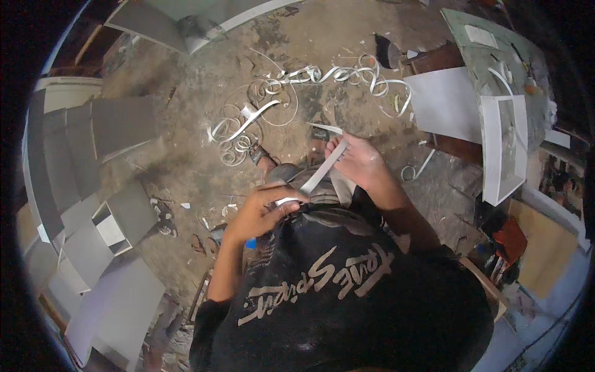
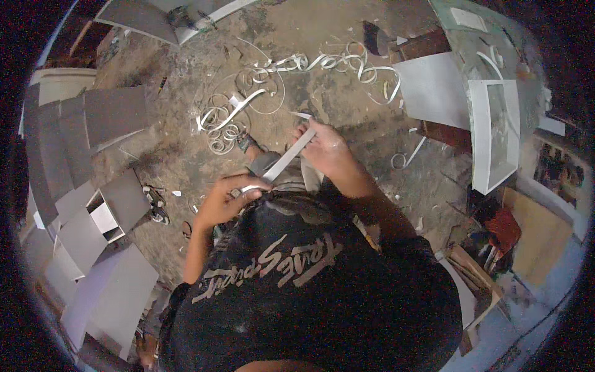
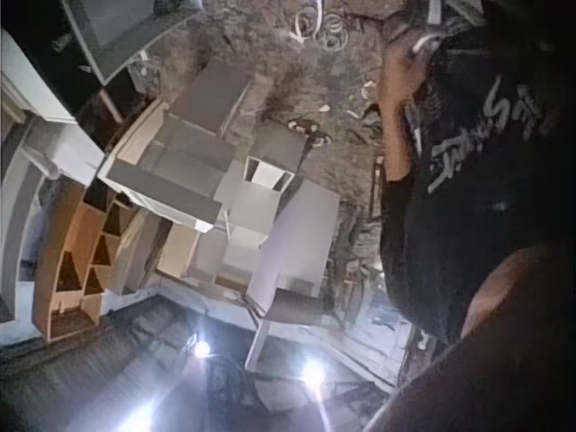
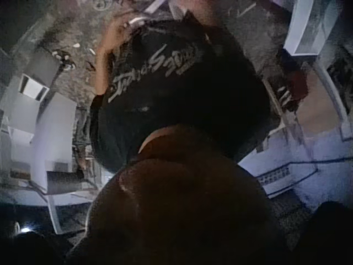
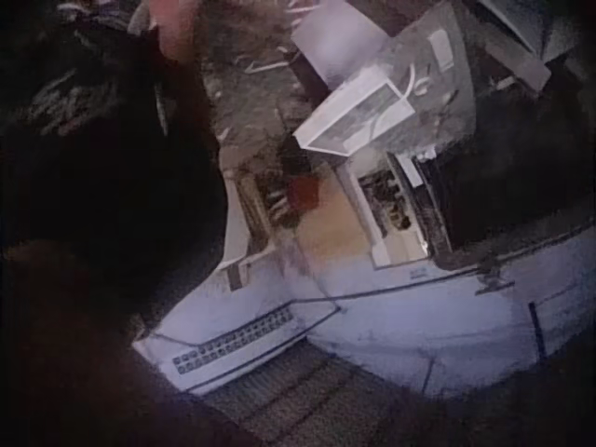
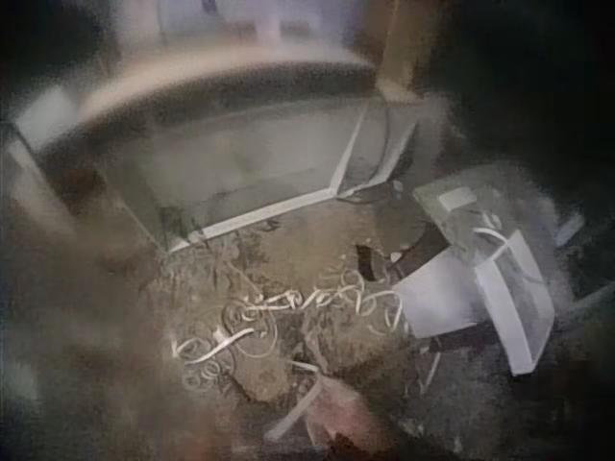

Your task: The person winds a length of white tape into a small coil by hand.

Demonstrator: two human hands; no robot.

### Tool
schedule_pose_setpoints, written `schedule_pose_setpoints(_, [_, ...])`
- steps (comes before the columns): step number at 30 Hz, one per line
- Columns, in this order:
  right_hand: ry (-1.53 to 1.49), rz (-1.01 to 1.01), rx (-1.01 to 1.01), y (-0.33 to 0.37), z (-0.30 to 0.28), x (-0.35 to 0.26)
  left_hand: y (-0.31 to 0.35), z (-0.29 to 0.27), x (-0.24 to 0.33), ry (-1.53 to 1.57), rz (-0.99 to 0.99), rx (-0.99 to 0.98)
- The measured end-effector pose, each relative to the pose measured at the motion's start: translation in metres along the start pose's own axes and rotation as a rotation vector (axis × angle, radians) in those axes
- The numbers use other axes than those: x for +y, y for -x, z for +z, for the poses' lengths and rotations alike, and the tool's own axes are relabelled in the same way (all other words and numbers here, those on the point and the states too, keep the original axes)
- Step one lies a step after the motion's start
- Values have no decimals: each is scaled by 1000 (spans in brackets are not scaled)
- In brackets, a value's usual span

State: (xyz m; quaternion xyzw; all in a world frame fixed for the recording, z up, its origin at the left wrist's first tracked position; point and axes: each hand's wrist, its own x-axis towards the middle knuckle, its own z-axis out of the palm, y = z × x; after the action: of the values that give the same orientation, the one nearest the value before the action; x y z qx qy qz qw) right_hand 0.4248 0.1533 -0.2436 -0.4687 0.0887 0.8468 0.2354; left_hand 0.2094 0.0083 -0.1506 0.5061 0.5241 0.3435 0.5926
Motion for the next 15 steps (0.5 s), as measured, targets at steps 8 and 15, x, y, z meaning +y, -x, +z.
schedule_pose_setpoints(8, [1000,-1467,-283,56,68,-7,-38,22,32,406,148,375])
schedule_pose_setpoints(15, [1538,-1711,-838,42,133,-42,-52,18,80,237,309,390])
